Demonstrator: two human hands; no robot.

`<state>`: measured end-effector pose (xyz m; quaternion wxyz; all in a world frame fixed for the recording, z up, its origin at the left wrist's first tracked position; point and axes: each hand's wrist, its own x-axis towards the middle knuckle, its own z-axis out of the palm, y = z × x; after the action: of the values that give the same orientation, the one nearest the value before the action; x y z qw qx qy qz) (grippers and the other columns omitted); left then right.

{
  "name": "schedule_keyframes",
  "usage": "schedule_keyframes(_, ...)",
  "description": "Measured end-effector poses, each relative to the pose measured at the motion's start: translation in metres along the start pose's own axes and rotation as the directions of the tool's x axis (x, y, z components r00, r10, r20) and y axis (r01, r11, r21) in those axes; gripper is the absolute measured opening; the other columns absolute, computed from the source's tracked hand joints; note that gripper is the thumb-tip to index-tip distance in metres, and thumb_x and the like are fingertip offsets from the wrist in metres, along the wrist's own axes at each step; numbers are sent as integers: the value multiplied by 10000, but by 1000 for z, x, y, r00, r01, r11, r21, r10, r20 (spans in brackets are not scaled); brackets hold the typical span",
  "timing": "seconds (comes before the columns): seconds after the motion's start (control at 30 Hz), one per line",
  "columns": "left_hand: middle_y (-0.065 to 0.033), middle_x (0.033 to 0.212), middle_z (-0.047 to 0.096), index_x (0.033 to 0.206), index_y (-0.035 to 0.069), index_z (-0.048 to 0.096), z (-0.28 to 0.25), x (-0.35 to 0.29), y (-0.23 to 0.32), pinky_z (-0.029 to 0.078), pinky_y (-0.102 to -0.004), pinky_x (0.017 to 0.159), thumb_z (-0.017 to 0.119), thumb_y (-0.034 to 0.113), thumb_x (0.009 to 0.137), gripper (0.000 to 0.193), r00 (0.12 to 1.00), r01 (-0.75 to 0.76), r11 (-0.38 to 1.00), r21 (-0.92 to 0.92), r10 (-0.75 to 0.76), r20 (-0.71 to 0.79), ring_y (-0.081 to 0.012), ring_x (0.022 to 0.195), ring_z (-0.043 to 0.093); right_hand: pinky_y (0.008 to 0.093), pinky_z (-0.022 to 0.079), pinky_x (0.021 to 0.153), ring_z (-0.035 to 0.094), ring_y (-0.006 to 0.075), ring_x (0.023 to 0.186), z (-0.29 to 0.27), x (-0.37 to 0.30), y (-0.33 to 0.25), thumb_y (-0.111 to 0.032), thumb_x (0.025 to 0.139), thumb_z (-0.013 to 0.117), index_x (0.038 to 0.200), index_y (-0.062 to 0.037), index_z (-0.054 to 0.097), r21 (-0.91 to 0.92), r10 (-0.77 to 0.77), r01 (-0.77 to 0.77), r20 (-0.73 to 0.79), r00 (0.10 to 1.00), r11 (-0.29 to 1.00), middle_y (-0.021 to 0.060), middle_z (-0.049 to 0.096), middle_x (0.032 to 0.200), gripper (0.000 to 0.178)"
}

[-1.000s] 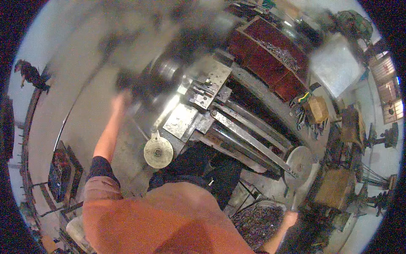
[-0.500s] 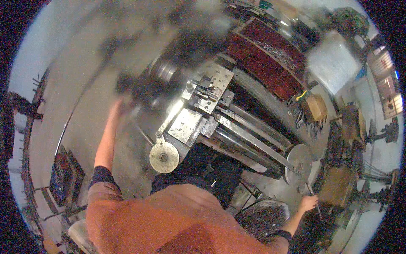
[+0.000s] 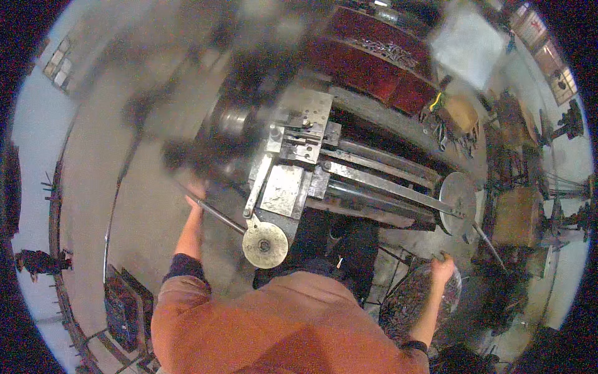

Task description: The person operates a metal lathe, repeatedly loading small metal rods into the chuck, machining them, and removing the finished pieces. The person places the finished parts into a nearby container and continues the cycle with new rods.

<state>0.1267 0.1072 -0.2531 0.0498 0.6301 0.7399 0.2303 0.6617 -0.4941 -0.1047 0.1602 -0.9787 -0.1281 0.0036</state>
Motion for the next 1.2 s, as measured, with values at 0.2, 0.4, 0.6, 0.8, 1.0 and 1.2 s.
schedule_keyframes(0.2, -210, 871, 615, 1137, 122, 451, -37, 24, -23, 472, -463, 681, 544, 364, 764, 454, 824, -373, 902, 218, 214, 525, -360, 831, 603, 363, 448, 807, 593, 313, 911, -48, 35, -16, -137, 593, 639, 958, -25, 637, 24, -247, 253, -155, 957, 967, 190, 622, 965, 382)
schedule_keyframes(0.4, -176, 908, 615, 1129, 114, 486, -63, 8, -32, 464, -459, 730, 566, 349, 759, 445, 864, -275, 942, 193, 155, 479, -342, 879, 594, 311, 446, 812, 604, 264, 897, -101, 80, -191, -70, 625, 595, 963, -8, 626, 115, -589, 634, -272, 761, 765, 150, 632, 953, 345)
schedule_keyframes(0.6, -198, 799, 609, 910, 8, 616, -178, 41, -50, 463, -404, 689, 573, 296, 779, 320, 941, -248, 969, -18, 246, 233, -325, 773, 598, 342, 468, 772, 587, 277, 846, -85, 1, -437, -115, 562, 676, 933, -62, 640, 484, -946, 868, -215, 242, 112, 121, 624, 901, 377)
schedule_keyframes(0.8, -156, 820, 626, 1004, 65, 589, -317, 76, -161, 460, -427, 660, 501, 457, 823, 440, 958, -125, 955, 268, 187, -219, -326, 758, 600, 366, 460, 756, 583, 315, 698, -12, -80, -575, -205, 519, 631, 700, -74, 666, 156, -968, 986, 250, 19, 60, 122, 635, 745, 226)
schedule_keyframes(1.0, -176, 838, 618, 901, 61, 578, -318, -28, -59, 468, -444, 695, 479, 564, 784, 527, 992, 59, 964, 258, -28, -121, -363, 799, 600, 383, 494, 710, 624, 286, 775, -32, -86, -577, -236, 549, 639, 752, -66, 667, 76, -913, 988, 397, 93, 134, 141, 643, 774, 266)
schedule_keyframes(1.2, -189, 852, 612, 1009, 35, 539, -321, -66, -9, 468, -441, 707, 590, 401, 766, 442, 994, 78, 939, 336, -99, 45, -356, 835, 596, 378, 464, 754, 589, 298, 856, -35, -76, -561, -205, 516, 623, 743, -82, 676, 19, -981, 999, 192, 28, 33, 114, 648, 793, 263)
